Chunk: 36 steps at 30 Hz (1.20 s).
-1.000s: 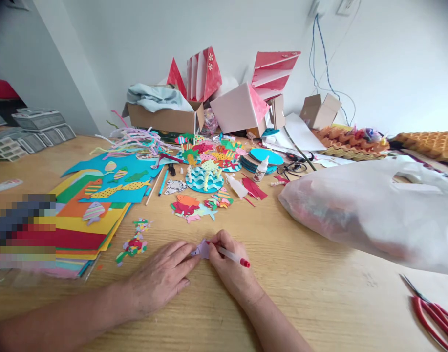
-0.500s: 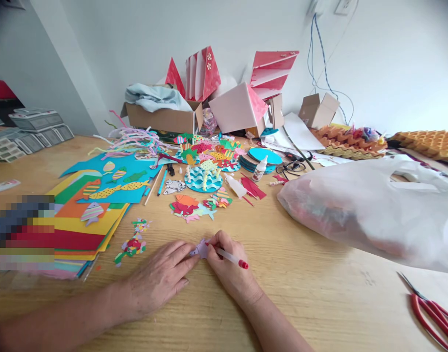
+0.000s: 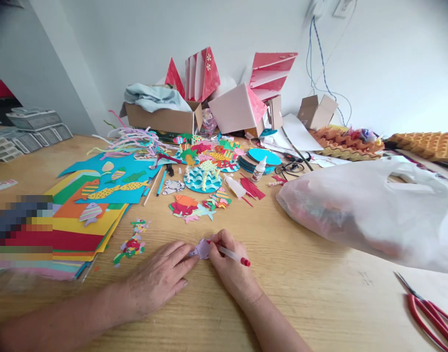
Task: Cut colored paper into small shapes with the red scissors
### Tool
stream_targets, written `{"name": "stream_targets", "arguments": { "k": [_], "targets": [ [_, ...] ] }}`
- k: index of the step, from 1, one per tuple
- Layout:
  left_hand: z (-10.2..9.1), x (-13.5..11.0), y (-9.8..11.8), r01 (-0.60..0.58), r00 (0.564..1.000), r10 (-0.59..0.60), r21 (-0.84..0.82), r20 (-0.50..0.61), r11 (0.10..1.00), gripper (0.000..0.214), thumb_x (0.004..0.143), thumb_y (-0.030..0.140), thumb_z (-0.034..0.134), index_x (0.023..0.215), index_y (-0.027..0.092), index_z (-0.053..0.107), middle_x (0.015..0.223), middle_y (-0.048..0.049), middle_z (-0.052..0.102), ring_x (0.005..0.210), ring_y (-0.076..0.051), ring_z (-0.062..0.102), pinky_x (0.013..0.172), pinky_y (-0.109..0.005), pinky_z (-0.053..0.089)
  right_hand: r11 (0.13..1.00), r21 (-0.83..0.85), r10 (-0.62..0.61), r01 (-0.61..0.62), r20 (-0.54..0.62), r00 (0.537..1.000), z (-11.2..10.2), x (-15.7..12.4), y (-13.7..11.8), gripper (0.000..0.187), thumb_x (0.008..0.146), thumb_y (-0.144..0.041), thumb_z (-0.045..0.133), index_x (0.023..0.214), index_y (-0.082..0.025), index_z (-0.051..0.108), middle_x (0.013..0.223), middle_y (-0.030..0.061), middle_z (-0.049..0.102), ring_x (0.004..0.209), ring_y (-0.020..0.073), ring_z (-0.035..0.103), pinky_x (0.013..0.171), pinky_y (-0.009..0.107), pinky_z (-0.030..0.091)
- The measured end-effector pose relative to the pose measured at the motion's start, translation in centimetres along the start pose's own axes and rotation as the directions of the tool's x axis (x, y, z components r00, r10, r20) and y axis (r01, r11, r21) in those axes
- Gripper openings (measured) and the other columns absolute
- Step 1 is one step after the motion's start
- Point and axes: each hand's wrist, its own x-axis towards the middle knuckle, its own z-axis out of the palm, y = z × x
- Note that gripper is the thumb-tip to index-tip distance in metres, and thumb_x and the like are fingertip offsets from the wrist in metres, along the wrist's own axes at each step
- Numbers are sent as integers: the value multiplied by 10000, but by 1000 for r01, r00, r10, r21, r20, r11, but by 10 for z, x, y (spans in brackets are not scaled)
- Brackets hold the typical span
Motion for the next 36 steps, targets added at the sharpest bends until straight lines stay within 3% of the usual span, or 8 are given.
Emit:
{"name": "stream_targets", "arguments": {
  "k": [20, 27, 36],
  "targets": [
    [1, 0, 0, -2, 999, 2, -2, -32, 1000, 396, 794, 277, 480, 1169, 167, 412, 1126, -79, 477, 1066, -220, 400, 902, -361, 372, 998, -54, -19, 19, 12, 1000, -4, 0, -10, 90, 713, -198, 434, 629, -202, 468, 508, -40, 523, 454, 98, 467, 440, 187, 349],
    [0, 0, 0, -3, 1000, 3, 1, -27, 1000, 392, 789, 275, 490, 1158, 165, 422, 1148, -70, 468, 1066, -217, 394, 920, -360, 359, 1000, -27, 6, -8, -79, 997, -5, 0, -5, 89, 723, -209, 447, 641, -200, 478, 491, -53, 496, 434, 96, 446, 421, 186, 323],
    [2, 0, 0, -6, 998, 7, 15, -56, 1000, 374, 798, 296, 475, 1148, 174, 429, 1126, -75, 481, 1058, -219, 401, 901, -367, 370, 998, -60, 6, -9, -47, 999, -4, 2, -7, 91, 724, -213, 440, 639, -203, 470, 498, -51, 509, 441, 99, 465, 423, 184, 327]
  ]
}}
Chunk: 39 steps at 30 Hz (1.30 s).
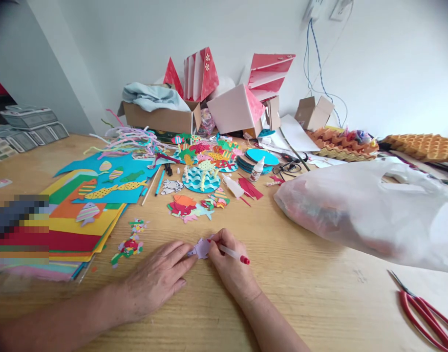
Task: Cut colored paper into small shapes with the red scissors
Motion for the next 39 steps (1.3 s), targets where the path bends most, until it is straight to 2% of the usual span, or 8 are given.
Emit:
{"name": "stream_targets", "arguments": {
  "k": [5, 11, 20, 26, 32, 39],
  "targets": [
    [0, 0, 1, -1, 1000, 1, 0, 15, 1000, 370, 804, 287, 465, 1150, 160, 431, 1137, -77, 475, 1063, -223, 392, 915, -368, 357, 1000, -11, 1, -1, 18, 1000, 0, 0, 2, 87, 721, -211, 435, 647, -201, 479, 484, -52, 500, 426, 97, 452, 422, 185, 321],
    [0, 0, 0, 8, 999, -8, 3, 41, 1000, 379, 806, 280, 459, 1164, 165, 419, 1163, -74, 460, 1070, -230, 385, 921, -371, 353, 999, -44, 10, -12, -26, 1000, -1, 0, -2, 95, 701, -194, 437, 615, -201, 477, 488, -48, 501, 430, 97, 453, 420, 184, 319],
    [-1, 0, 0, 6, 999, -6, -4, 39, 1000, 390, 792, 256, 480, 1165, 165, 413, 1152, -76, 464, 1075, -227, 385, 910, -365, 364, 1000, 17, 7, -7, 37, 999, -1, -1, -3, 87, 704, -188, 443, 625, -197, 479, 508, -37, 538, 442, 97, 470, 441, 185, 349],
    [-1, 1, 0, 4, 999, -3, -27, 40, 1000, 376, 789, 262, 485, 1150, 178, 418, 1137, -76, 470, 1067, -225, 396, 890, -374, 378, 997, 74, -2, 4, -26, 1000, -4, -2, -3, 97, 722, -212, 447, 634, -192, 483, 497, -53, 500, 431, 88, 437, 419, 181, 319],
    [-7, 3, 0, 6, 998, -3, -50, 64, 999, 373, 788, 270, 490, 1143, 180, 421, 1112, -73, 475, 1042, -227, 408, 881, -380, 383, 991, 133, -11, 0, 79, 997, -1, -3, 1, 85, 730, -191, 450, 647, -199, 464, 528, -44, 522, 468, 98, 462, 449, 187, 344],
    [-8, 3, 0, 24, 997, -21, -54, 70, 998, 358, 768, 257, 523, 1109, 189, 440, 1102, -62, 481, 1037, -218, 415, 884, -371, 385, 991, 128, -35, 22, 99, 994, -2, -4, -1, 79, 732, -191, 446, 655, -195, 464, 540, -42, 489, 479, 96, 431, 444, 188, 325]
  ]
}}
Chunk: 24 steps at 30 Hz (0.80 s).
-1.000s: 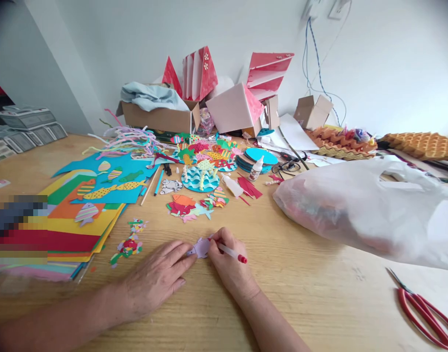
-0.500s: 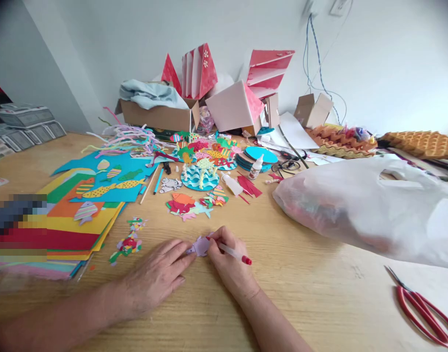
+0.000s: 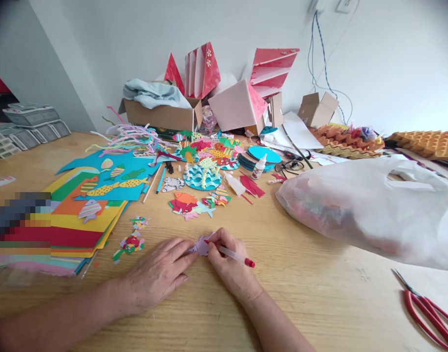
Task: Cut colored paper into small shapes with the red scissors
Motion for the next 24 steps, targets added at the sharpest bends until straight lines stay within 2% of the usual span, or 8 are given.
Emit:
{"name": "stream_targets", "arguments": {
  "k": [7, 24],
  "targets": [
    [2, -1, 0, -3, 1000, 3, 19, -22, 1000, 378, 780, 264, 503, 1141, 176, 433, 1128, -71, 478, 1063, -222, 402, 899, -365, 376, 999, -26, -31, 34, 121, 992, 2, -1, -5, 66, 709, -161, 432, 661, -181, 473, 547, -45, 476, 474, 88, 407, 447, 187, 314],
    [3, -2, 0, 7, 999, -6, 27, -35, 1000, 373, 763, 256, 525, 1117, 160, 454, 1148, -78, 477, 1069, -224, 406, 904, -360, 376, 996, -75, -35, 45, 126, 991, 6, 1, -6, 75, 702, -167, 424, 671, -180, 492, 574, -18, 533, 492, 106, 464, 475, 205, 353]
  ]
}}
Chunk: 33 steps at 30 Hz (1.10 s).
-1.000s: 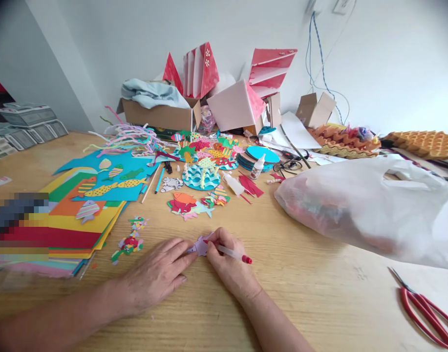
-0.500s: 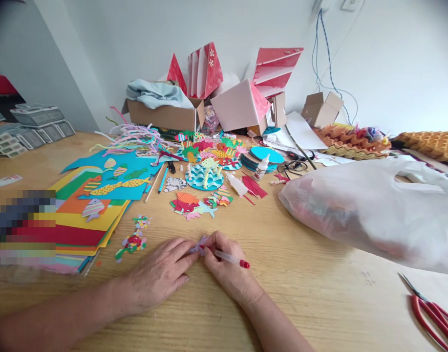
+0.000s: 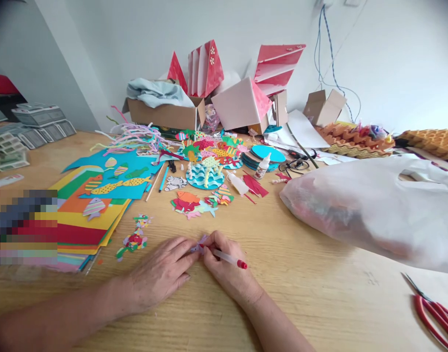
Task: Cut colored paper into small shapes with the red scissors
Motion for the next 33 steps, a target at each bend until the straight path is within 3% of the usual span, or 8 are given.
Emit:
{"name": "stream_targets", "arguments": {
  "k": [18, 33],
  "targets": [
    [-1, 1, 0, -3, 1000, 3, -11, 11, 1000, 376, 773, 244, 511, 1135, 168, 441, 1132, -81, 485, 1071, -224, 401, 903, -364, 376, 996, 86, -16, 19, -35, 999, -4, -3, 0, 87, 715, -137, 430, 649, -188, 453, 551, -52, 475, 478, 80, 418, 448, 176, 322],
    [1, 0, -1, -10, 1000, 10, 4, 14, 1000, 385, 773, 252, 511, 1138, 153, 442, 1135, -80, 482, 1055, -225, 402, 905, -361, 375, 1000, -1, -19, 19, -54, 998, -4, -3, -4, 93, 678, -128, 430, 611, -191, 446, 520, -51, 473, 459, 83, 416, 445, 179, 329]
  ]
}}
